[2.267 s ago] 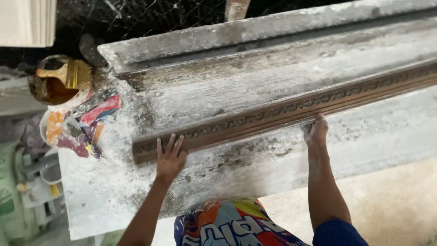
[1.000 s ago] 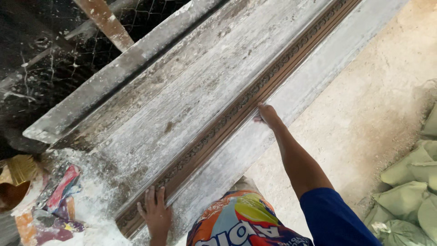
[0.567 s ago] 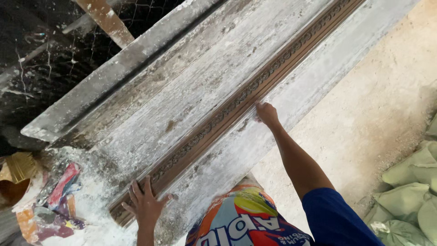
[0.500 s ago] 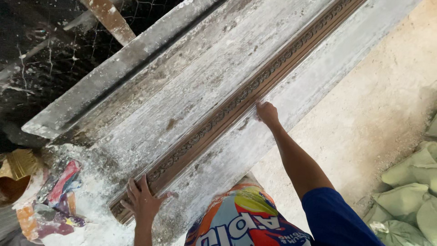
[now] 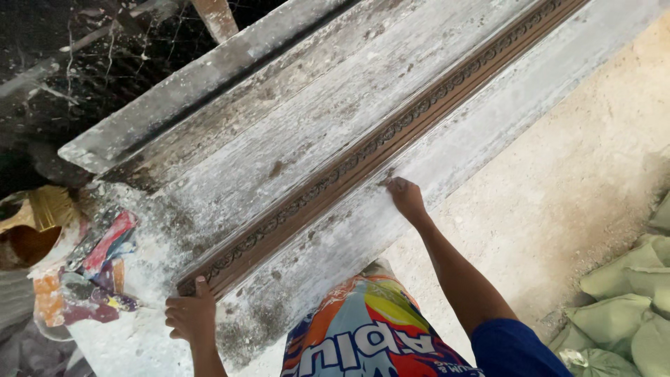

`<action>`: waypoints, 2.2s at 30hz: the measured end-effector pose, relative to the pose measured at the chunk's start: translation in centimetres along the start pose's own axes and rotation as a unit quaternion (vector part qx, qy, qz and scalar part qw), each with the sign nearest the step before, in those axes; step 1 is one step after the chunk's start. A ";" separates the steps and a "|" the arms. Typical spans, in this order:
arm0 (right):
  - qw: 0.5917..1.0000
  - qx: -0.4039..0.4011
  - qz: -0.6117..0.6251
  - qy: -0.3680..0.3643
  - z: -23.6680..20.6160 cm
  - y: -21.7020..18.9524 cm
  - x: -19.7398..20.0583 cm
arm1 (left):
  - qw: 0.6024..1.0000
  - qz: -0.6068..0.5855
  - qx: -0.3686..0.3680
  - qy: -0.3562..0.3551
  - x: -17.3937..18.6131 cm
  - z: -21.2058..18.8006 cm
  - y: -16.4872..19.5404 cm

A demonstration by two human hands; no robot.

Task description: The person wipes plaster residue off a long flat work surface with an orange sponge, then lays a long green rubber strip into a decorative mold frame and brushes a liquid coating along the strip and mold with a brush, pressing the strip into place by hand.

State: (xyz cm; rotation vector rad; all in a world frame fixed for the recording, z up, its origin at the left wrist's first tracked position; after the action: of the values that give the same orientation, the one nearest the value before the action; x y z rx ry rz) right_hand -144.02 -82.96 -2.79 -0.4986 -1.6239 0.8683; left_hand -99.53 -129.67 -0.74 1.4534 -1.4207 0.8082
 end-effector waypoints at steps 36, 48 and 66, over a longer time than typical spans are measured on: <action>0.980 0.125 -0.125 -0.086 2.8 -3.3 -2.9 | 0.938 0.006 -0.314 0.148 8.6 1.9 20.1; 0.978 0.029 0.097 -0.181 17.3 8.0 9.2 | 0.908 0.073 -0.354 0.209 5.7 -0.3 50.4; 0.882 -0.081 0.405 -0.226 38.5 9.4 10.4 | 0.812 0.150 -0.495 0.271 -3.6 -7.4 43.7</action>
State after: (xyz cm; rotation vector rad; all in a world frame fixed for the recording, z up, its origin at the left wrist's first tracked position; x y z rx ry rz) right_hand -184.78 -79.85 -5.36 -1.2163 -1.9357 1.5599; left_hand -141.86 -117.64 5.78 0.1666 -1.2892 0.4540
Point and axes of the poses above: each hand's wrist, its own z-axis towards the middle knuckle, its own x-axis out of the back of the hand, y = z × x, the point moved 9 cm from there along z, towards the middle knuckle, and after that the axes turned 3 degrees about -x, right-handed, at the moved point
